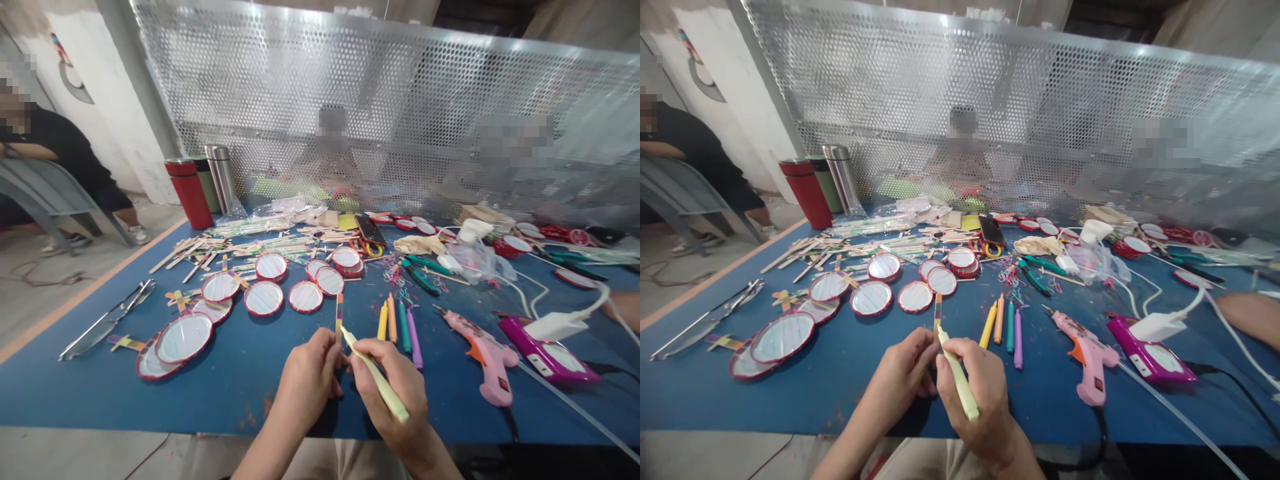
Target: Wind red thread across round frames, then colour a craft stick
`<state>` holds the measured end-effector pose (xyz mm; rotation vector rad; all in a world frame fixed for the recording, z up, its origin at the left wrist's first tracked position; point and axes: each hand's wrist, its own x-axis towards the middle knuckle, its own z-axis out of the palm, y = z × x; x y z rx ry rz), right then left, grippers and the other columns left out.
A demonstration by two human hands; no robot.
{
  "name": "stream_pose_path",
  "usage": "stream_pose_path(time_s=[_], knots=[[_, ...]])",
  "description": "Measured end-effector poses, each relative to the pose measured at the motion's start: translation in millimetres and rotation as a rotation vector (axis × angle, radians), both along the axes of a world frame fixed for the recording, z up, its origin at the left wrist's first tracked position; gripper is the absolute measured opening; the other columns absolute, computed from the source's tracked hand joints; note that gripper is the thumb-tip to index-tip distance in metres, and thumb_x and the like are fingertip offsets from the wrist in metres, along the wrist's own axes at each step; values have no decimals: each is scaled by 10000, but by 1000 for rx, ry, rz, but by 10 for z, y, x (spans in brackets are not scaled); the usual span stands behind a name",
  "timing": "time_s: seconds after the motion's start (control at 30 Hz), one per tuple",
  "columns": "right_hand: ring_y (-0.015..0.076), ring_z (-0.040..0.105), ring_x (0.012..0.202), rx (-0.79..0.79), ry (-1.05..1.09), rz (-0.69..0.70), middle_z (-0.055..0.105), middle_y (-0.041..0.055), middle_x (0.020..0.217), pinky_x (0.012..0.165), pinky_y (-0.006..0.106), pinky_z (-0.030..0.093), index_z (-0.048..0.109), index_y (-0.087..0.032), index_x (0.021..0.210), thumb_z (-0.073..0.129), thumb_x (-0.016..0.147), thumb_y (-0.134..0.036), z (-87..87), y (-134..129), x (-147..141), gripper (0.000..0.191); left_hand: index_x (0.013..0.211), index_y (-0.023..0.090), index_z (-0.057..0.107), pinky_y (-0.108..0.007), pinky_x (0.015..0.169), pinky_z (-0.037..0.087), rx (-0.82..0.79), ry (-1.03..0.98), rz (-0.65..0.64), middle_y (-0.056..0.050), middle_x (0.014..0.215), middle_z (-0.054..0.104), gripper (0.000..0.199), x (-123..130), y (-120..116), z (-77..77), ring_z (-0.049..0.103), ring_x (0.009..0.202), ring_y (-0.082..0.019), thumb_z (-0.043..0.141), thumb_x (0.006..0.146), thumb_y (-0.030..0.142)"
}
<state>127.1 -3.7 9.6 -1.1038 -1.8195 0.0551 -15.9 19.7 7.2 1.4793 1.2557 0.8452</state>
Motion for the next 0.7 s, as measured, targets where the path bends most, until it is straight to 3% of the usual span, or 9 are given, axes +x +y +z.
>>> stream_pose_path(time_s=[0.43, 0.7], knots=[[178, 710, 733, 12, 11, -25, 712, 48, 834, 684, 262, 562, 596, -194, 1018, 539, 879, -211, -24, 18, 4, 151, 774, 226, 475, -186, 434, 446, 6, 9, 4, 41, 601, 624, 186, -1, 4, -17, 605, 425, -111, 389, 893, 340], [164, 691, 734, 153, -47, -26, 710, 44, 839, 704, 266, 544, 589, -191, 1045, 568, 869, -123, 25, 78, -37, 190, 865, 232, 467, -188, 392, 453, -62, -85, 22, 49, 601, 604, 191, 9, 5, 0, 611, 423, -120, 368, 904, 391]])
